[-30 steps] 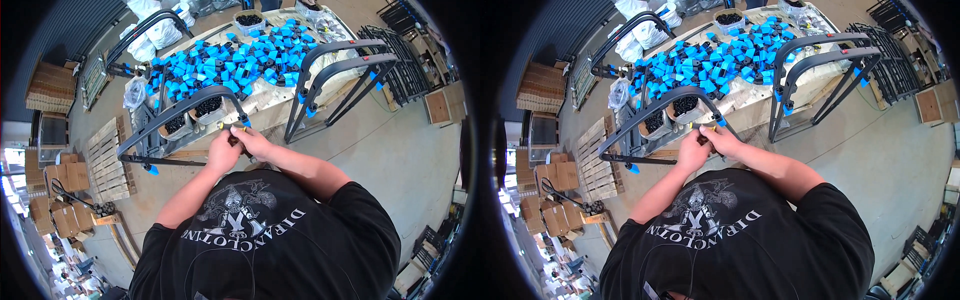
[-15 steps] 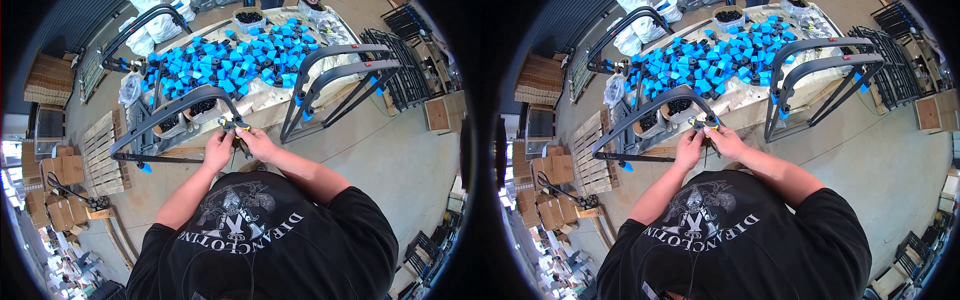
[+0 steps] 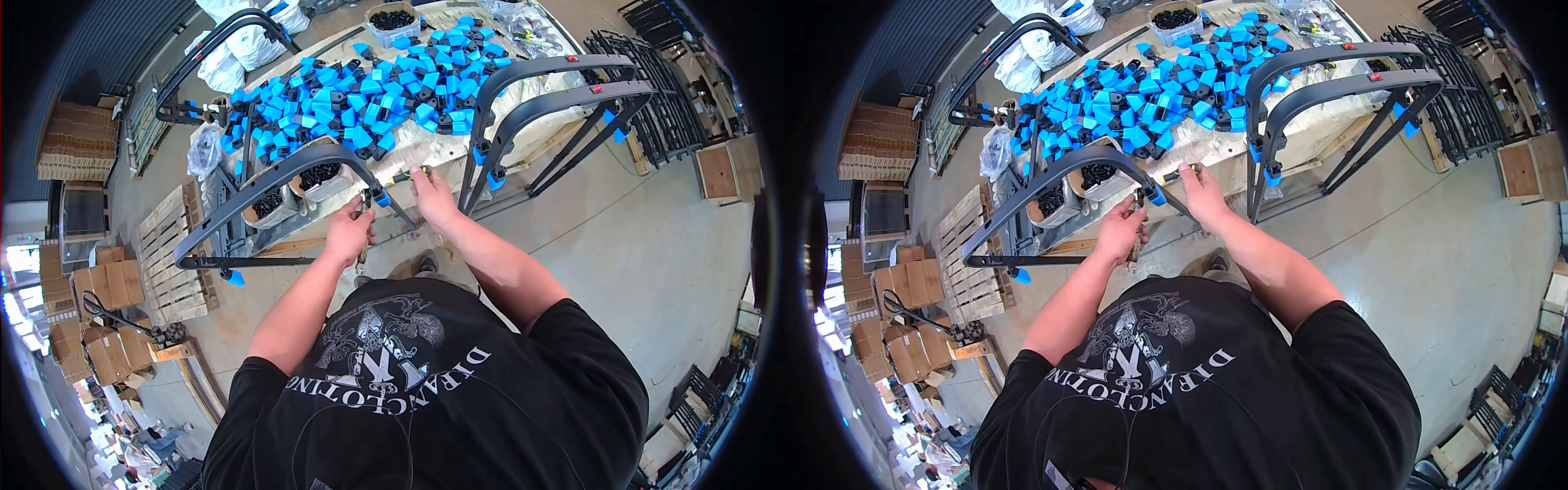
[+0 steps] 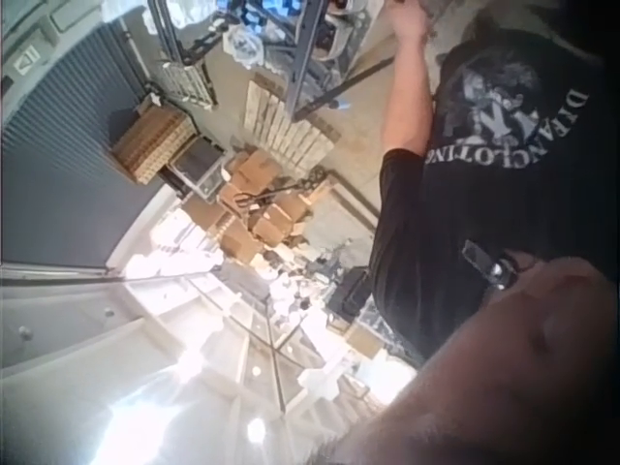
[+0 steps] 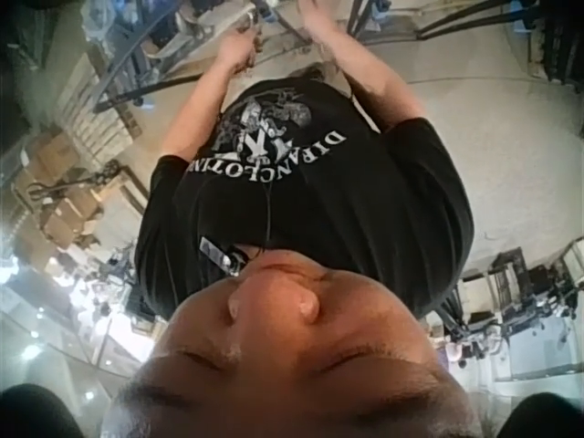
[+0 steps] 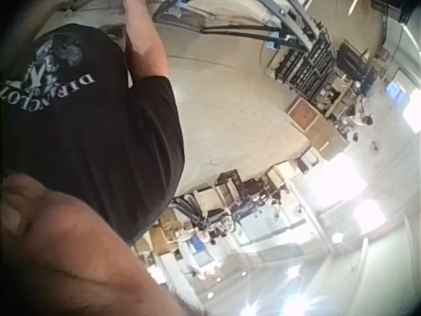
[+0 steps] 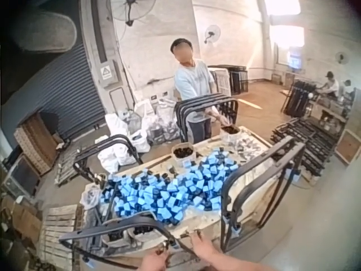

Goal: Assembling metal frame components by attaching blue plastic caps and securing parts using hand tools.

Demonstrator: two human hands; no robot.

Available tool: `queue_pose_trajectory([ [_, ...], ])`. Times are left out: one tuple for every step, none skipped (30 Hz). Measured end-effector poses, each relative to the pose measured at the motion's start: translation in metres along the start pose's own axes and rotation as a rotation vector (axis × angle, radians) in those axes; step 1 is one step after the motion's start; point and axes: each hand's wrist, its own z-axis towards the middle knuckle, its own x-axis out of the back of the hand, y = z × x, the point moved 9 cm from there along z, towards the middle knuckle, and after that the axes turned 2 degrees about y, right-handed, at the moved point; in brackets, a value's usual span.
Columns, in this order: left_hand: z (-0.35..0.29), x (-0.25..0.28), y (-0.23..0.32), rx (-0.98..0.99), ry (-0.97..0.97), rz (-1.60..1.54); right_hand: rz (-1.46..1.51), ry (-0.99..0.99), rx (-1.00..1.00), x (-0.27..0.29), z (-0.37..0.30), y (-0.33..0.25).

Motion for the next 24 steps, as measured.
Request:
queue_pose_trajectory([
  [-0.002, -0.004, 0.003, 0.003, -0.017, -0.015, 0.004, 0.002, -0.003, -0.002, 0.004, 0.003],
  [-0.003, -0.008, 0.005, 0.005, -0.033, -0.029, 0.020, -0.021, -0.055, -0.005, 0.008, 0.011],
  [-0.004, -0.010, 0.007, 0.009, -0.033, -0.024, 0.037, -0.044, -0.108, -0.007, 0.010, 0.018],
  [-0.004, -0.011, 0.008, 0.031, -0.047, -0.079, 0.043, -0.046, -0.111, -0.009, 0.010, 0.018],
  [-0.004, -0.012, 0.009, 0.053, -0.060, -0.133, 0.082, -0.029, -0.152, -0.008, 0.010, 0.022],
  [-0.003, -0.010, 0.012, 0.055, -0.056, -0.128, 0.122, -0.011, -0.193, -0.008, 0.010, 0.025],
  [-0.003, -0.015, 0.016, 0.045, -0.117, -0.118, 0.124, -0.013, -0.192, -0.008, 0.010, 0.025],
  [-0.004, -0.020, 0.019, 0.036, -0.178, -0.108, 0.155, -0.019, -0.210, -0.010, 0.010, 0.026],
  [-0.005, -0.018, 0.021, 0.034, -0.177, -0.106, 0.185, -0.024, -0.227, -0.011, 0.011, 0.027],
  [-0.006, -0.019, 0.023, 0.023, -0.185, -0.109, 0.188, -0.023, -0.227, -0.009, 0.014, 0.027],
  [-0.006, -0.019, 0.025, 0.010, -0.193, -0.112, 0.215, -0.071, -0.306, -0.012, 0.017, 0.032],
  [-0.004, -0.019, 0.028, 0.009, -0.193, -0.109, 0.241, -0.121, -0.384, -0.016, 0.019, 0.037],
  [-0.002, -0.020, 0.028, 0.035, -0.214, -0.143, 0.245, -0.119, -0.384, -0.016, 0.022, 0.038],
  [-0.002, -0.021, 0.028, 0.061, -0.235, -0.177, 0.240, -0.120, -0.392, -0.016, 0.024, 0.039],
  [-0.002, -0.020, 0.029, 0.061, -0.235, -0.174, 0.236, -0.121, -0.400, -0.016, 0.026, 0.041],
  [-0.003, -0.020, 0.029, 0.084, -0.254, -0.179, 0.237, -0.123, -0.399, -0.018, 0.027, 0.041],
  [-0.004, -0.021, 0.029, 0.107, -0.271, -0.184, 0.238, -0.127, -0.385, -0.020, 0.028, 0.040],
  [-0.004, -0.020, 0.030, 0.104, -0.269, -0.184, 0.238, -0.132, -0.371, -0.021, 0.029, 0.039],
  [-0.005, -0.020, 0.030, 0.103, -0.260, -0.189, 0.239, -0.134, -0.370, -0.021, 0.031, 0.042],
  [-0.006, -0.019, 0.031, 0.101, -0.252, -0.195, 0.114, -0.137, -0.245, -0.018, 0.035, 0.036],
  [-0.007, -0.020, 0.031, 0.099, -0.250, -0.194, -0.010, -0.138, -0.119, -0.015, 0.039, 0.029],
  [-0.007, -0.023, 0.032, 0.107, -0.251, -0.189, -0.008, -0.132, -0.117, -0.007, 0.046, 0.039],
  [-0.007, -0.029, 0.032, 0.116, -0.256, -0.183, -0.149, -0.154, -0.063, 0.003, 0.055, 0.045],
  [-0.007, -0.034, 0.032, 0.118, -0.269, -0.176, -0.291, -0.173, -0.011, 0.012, 0.062, 0.052],
])
